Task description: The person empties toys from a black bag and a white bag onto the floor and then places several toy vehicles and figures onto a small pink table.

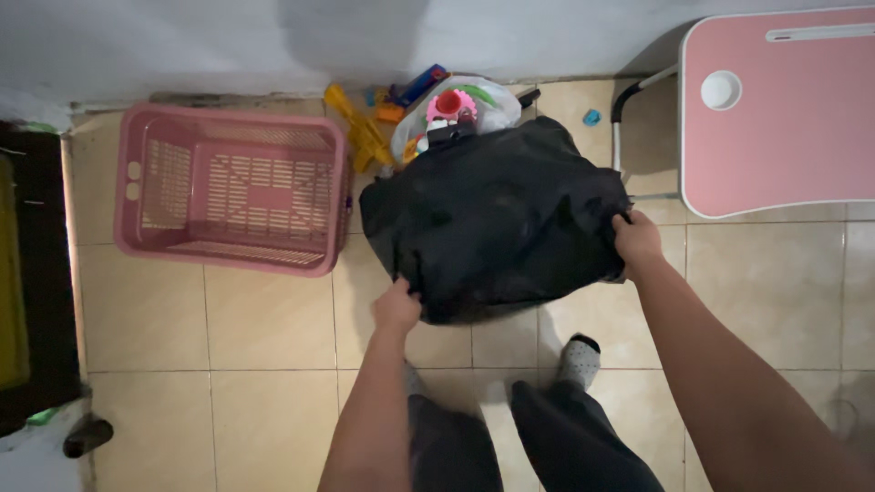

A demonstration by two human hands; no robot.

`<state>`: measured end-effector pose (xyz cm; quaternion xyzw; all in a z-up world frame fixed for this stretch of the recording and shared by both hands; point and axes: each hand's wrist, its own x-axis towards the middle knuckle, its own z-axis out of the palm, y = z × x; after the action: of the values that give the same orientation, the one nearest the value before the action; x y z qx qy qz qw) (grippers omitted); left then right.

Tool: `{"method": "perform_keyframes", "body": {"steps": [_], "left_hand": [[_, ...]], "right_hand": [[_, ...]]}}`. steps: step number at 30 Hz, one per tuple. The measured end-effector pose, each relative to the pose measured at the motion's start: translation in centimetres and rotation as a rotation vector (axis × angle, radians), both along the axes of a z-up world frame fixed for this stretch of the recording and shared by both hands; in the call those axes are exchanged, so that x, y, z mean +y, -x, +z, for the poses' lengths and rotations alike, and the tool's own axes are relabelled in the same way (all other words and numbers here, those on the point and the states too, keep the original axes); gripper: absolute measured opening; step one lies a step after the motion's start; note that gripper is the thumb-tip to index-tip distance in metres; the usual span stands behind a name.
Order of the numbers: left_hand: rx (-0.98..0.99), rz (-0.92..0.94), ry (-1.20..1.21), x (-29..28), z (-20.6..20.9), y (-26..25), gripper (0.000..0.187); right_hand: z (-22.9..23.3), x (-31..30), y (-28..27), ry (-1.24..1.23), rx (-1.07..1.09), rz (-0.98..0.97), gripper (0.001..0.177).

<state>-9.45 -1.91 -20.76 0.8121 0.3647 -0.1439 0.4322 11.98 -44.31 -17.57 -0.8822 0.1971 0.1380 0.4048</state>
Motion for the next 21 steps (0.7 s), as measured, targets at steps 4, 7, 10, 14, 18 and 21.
{"method": "perform_keyframes", "body": {"steps": [4, 7, 10, 14, 18, 21], "left_hand": [[-0.291, 0.533, 0.703, 2.8, -0.4, -2.1, 0.027], [-0.298, 0.738, 1.061, 1.5, -0.8, -1.5, 0.032], [0.295, -0.365, -0.191, 0.8, -0.6, -1.5, 0.040], [-0.394, 0.355, 0.451, 2.8, -2.8, 0.8, 0.042], [-0.028, 0.061, -0.120, 0.0, -1.3, 0.6, 0.037], [-0.296, 0.074, -0.362, -0.4, 3.3, -3.9, 0.036]], "right_hand": [[0.2, 0.3, -0.8, 0.077, -0.008, -0.015, 0.035], [1.7, 0.8, -1.6, -0.254, 0.140, -0.279, 0.035], [1.5, 1.1, -1.9, -0.342, 0.246, -0.232, 0.036], [0.6, 1.2, -0.6, -0.245, 0.072, -0.215, 0.035], [0.7, 1.1, 0.1, -0.133, -0.029, -0.095, 0.036], [1.9, 0.1, -3.0, -0.167, -0.131, -0.105, 0.029]]}}
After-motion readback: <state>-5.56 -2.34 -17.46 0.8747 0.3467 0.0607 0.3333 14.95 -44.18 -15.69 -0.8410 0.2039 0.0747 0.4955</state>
